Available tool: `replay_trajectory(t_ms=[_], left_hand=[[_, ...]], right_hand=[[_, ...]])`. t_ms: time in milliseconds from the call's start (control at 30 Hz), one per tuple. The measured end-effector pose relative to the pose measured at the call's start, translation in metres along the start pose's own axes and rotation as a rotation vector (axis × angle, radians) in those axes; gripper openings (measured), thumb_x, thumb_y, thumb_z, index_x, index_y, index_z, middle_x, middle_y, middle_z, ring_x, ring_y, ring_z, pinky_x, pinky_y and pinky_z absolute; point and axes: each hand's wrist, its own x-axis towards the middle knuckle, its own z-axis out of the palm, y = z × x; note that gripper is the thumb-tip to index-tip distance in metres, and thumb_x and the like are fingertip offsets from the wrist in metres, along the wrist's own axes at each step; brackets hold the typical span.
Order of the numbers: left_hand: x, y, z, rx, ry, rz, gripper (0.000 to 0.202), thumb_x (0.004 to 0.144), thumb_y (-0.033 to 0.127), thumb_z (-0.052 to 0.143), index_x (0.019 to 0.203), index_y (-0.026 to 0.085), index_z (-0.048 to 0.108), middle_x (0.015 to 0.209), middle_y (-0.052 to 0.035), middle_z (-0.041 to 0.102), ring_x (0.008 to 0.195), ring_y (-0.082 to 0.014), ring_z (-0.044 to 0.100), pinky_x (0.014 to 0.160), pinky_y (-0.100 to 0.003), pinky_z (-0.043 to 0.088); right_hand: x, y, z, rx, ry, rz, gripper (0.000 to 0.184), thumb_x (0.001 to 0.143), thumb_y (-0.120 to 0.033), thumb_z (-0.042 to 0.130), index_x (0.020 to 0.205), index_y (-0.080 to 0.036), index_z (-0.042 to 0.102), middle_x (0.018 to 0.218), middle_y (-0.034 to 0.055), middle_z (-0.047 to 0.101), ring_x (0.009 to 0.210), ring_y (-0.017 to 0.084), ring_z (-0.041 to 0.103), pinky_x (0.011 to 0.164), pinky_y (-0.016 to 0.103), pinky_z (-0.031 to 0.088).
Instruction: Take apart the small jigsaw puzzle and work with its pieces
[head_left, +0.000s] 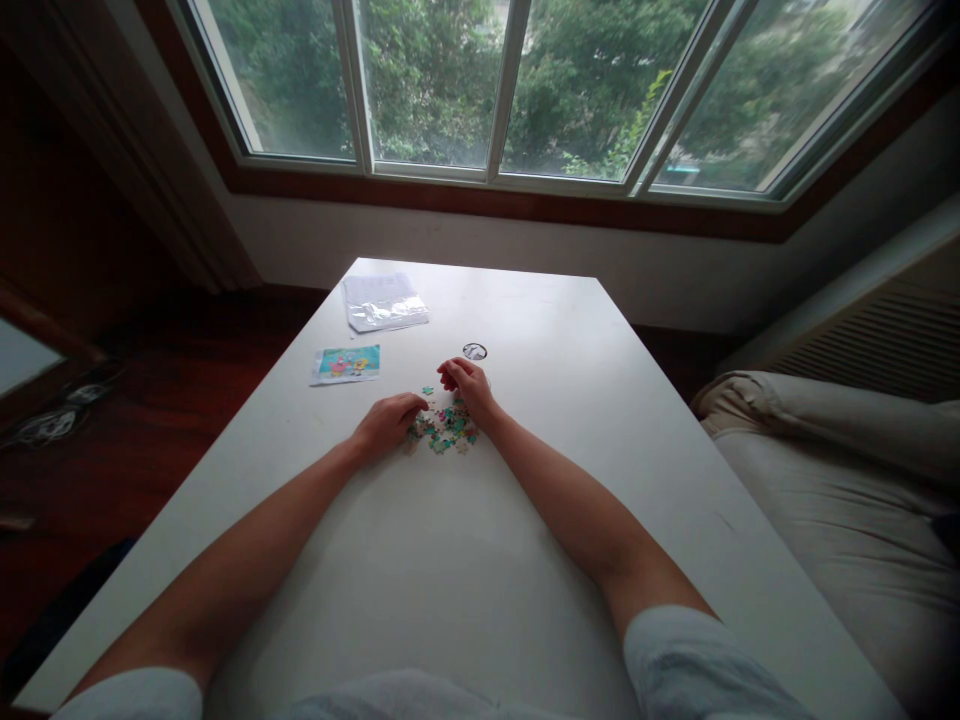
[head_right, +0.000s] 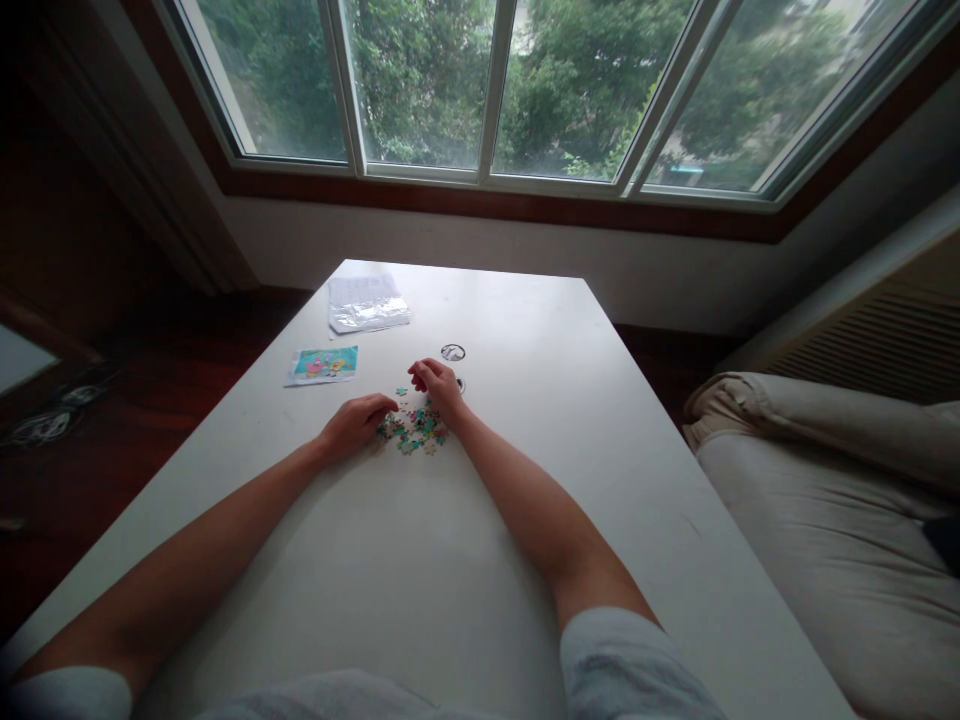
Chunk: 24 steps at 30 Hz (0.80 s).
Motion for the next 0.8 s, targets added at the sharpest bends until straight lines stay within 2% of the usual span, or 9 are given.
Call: replay_trajectory(t_ms=[67,133,233,300,567,800], left_hand=[[-0.0005,0.0006,0.0000,-0.002,0.027,-0.025,0.027,0.100,0.031,0.045,0.106,0.024,0.070,0.102,-0.0029,0.075,0.090,-0.0178,0.068,0.084,-0.029,0.050],[-0.0009,0.0010,-0.0004,0.024,0.047,-0.053,0.026,0.099,0.036,0.049,0.103,0.024,0.072,0.089,-0.0011,0.074,0.076,-0.0154,0.065,0.075,-0.026,0.048],[-0.0014,0.0016,-0.0020,0.059,0.068,-0.092,0.026,0.097,0.040,0.053,0.099,0.022,0.072,0.068,0.0029,0.065,0.060,-0.0119,0.055,0.064,-0.024,0.041],[-0.0014,0.0023,-0.0036,0.049,0.085,-0.114,0.028,0.097,0.041,0.053,0.098,0.021,0.072,0.065,0.0036,0.063,0.058,-0.0114,0.053,0.062,-0.024,0.039],[-0.0003,0.0051,-0.0071,-0.081,0.191,-0.158,0.032,0.101,0.038,0.044,0.103,0.019,0.069,0.076,0.0010,0.067,0.068,-0.0139,0.058,0.069,-0.025,0.044],[0.0016,0.0088,-0.0073,-0.118,0.210,-0.061,0.029,0.100,0.026,0.041,0.112,0.021,0.067,0.104,-0.0051,0.067,0.091,-0.0181,0.062,0.086,-0.031,0.049]], right_hand=[[0.0000,-0.0008,0.0005,0.002,0.003,0.000,0.040,0.086,-0.056,0.061,0.083,-0.018,0.068,0.069,0.0008,0.060,0.061,0.012,0.053,0.060,0.026,0.041],[0.0001,-0.0011,0.0009,0.003,0.006,0.003,0.038,0.086,-0.055,0.060,0.083,-0.017,0.068,0.069,0.0010,0.060,0.061,0.012,0.053,0.059,0.026,0.041],[-0.0001,-0.0009,0.0009,0.007,0.006,0.008,0.037,0.087,-0.053,0.060,0.084,-0.017,0.068,0.069,0.0012,0.061,0.061,0.012,0.053,0.058,0.025,0.040],[-0.0004,-0.0008,0.0008,0.007,0.008,0.016,0.037,0.087,-0.053,0.060,0.084,-0.017,0.068,0.070,0.0013,0.061,0.062,0.012,0.054,0.058,0.025,0.040],[0.0006,0.0010,0.0000,0.012,0.002,0.011,0.039,0.086,-0.056,0.061,0.083,-0.017,0.068,0.070,0.0014,0.061,0.062,0.012,0.053,0.059,0.026,0.040],[0.0003,0.0003,0.0003,0.005,0.003,0.023,0.039,0.085,-0.056,0.061,0.083,-0.018,0.069,0.070,0.0015,0.062,0.062,0.012,0.053,0.058,0.026,0.040]])
